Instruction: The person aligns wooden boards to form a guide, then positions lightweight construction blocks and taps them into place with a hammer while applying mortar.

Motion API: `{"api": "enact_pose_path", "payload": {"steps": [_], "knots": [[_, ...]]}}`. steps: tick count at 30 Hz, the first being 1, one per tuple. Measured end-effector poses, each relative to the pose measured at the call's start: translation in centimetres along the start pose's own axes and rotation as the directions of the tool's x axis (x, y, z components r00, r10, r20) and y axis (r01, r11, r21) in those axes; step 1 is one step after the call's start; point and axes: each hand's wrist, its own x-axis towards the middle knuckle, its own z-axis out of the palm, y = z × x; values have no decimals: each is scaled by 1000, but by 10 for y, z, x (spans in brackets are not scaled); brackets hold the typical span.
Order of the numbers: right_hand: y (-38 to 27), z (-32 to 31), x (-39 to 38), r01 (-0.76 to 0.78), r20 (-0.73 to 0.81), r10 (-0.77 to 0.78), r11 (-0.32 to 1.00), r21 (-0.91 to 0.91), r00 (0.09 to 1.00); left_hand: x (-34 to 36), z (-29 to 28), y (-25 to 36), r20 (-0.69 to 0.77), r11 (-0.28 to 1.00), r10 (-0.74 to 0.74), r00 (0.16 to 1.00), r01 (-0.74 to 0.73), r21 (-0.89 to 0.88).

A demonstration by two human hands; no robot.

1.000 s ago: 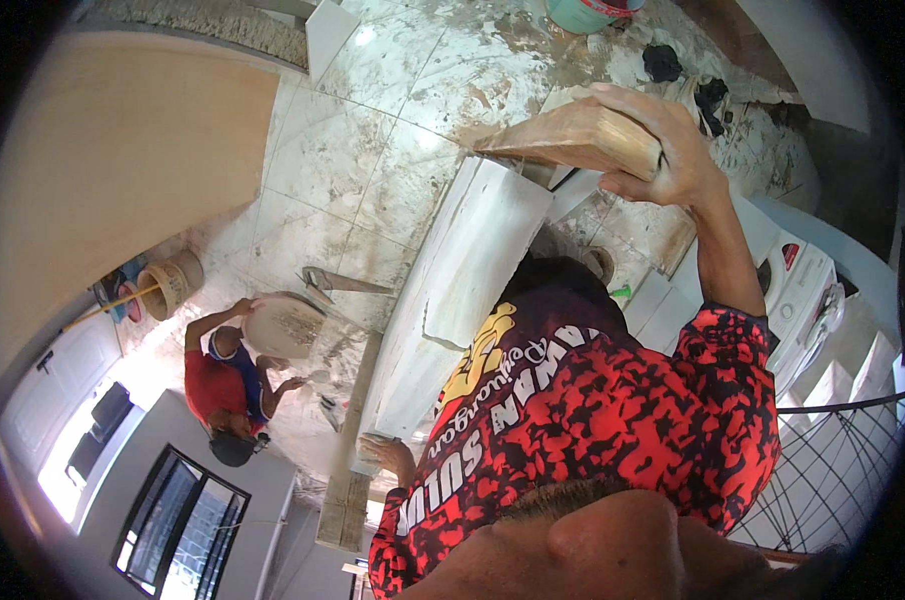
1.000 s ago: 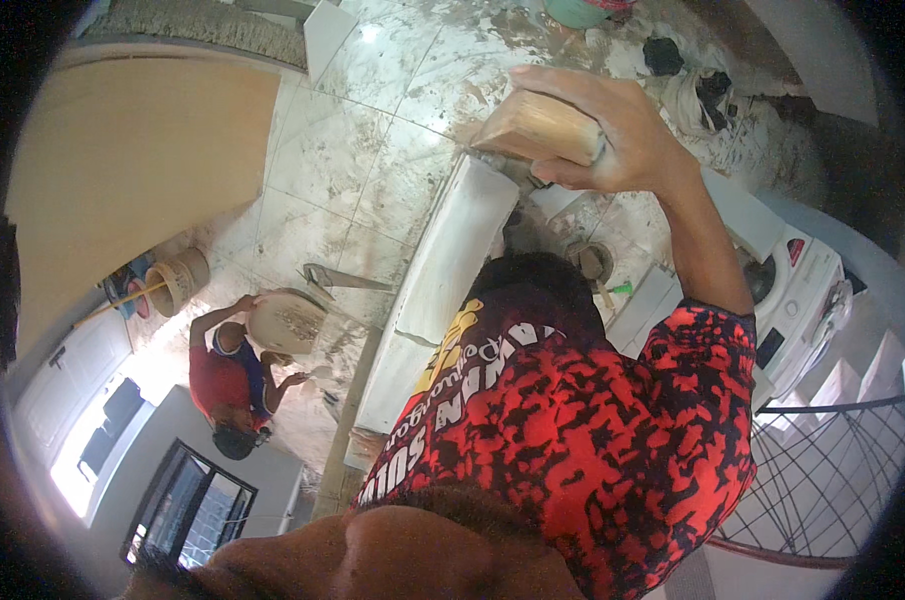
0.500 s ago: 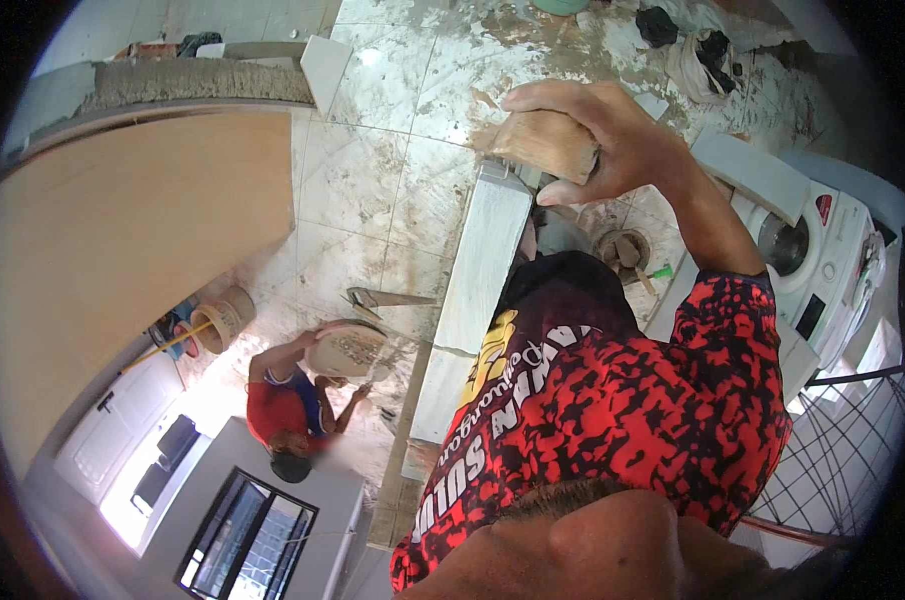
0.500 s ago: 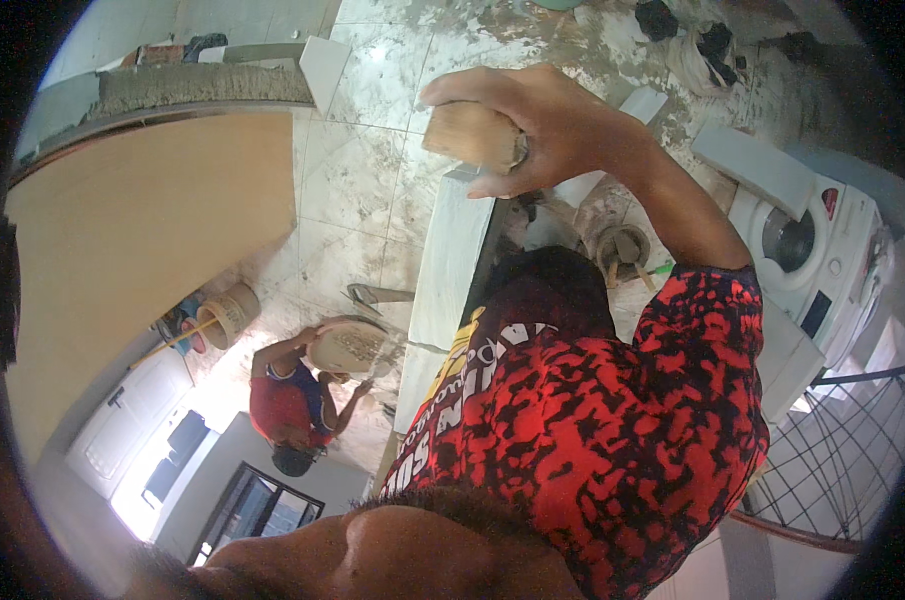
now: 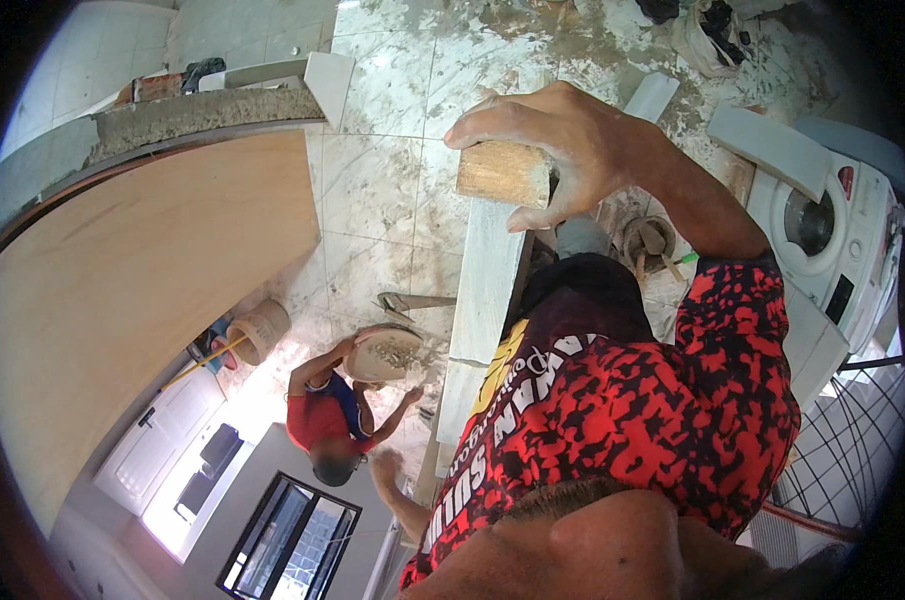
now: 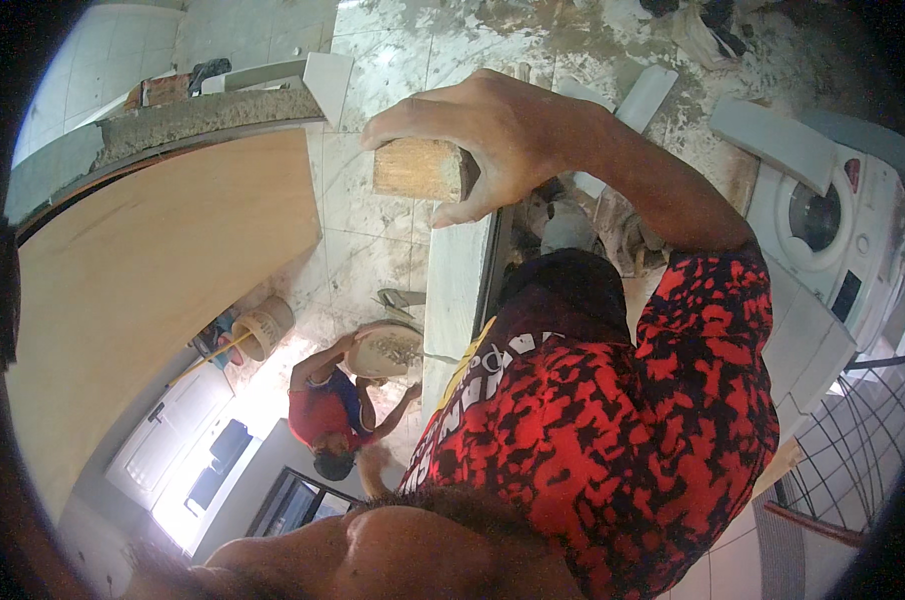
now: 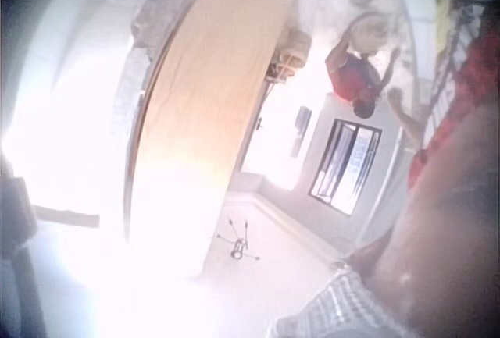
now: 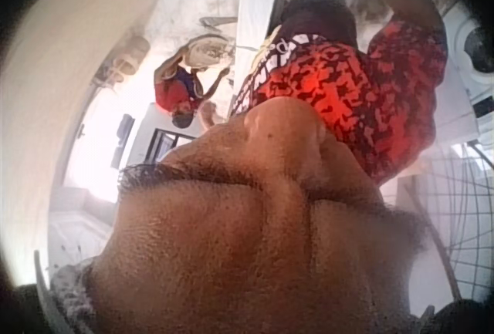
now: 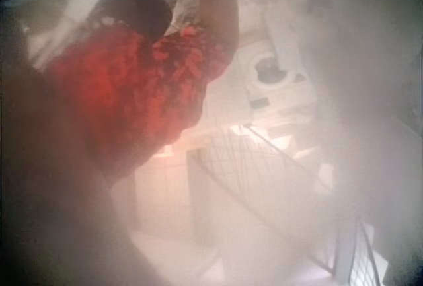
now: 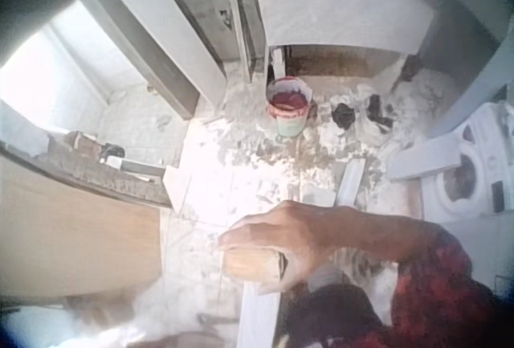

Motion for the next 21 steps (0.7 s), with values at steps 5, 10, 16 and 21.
{"api": "enact_pose_path", "payload": {"steps": [5, 10, 16, 21], "knots": [[0, -3, 1, -33, 12, 33, 999, 12, 999, -1, -176, 146, -532, 357, 16, 846, -502, -788], [5, 1, 5, -12, 32, 11, 1000, 24, 999, -5, -256, 288, -598, 164, 434, 673, -712, -682], [8, 1, 4, -21, 34, 22, 999, -26, 999, -17, -327, 404, -663, 16, 684, 304, -915, -403], [8, -3, 3, -4, 8, 5, 998, -66, 1000, -7, -341, 437, -579, -47, 782, 229, -905, -422]]}}
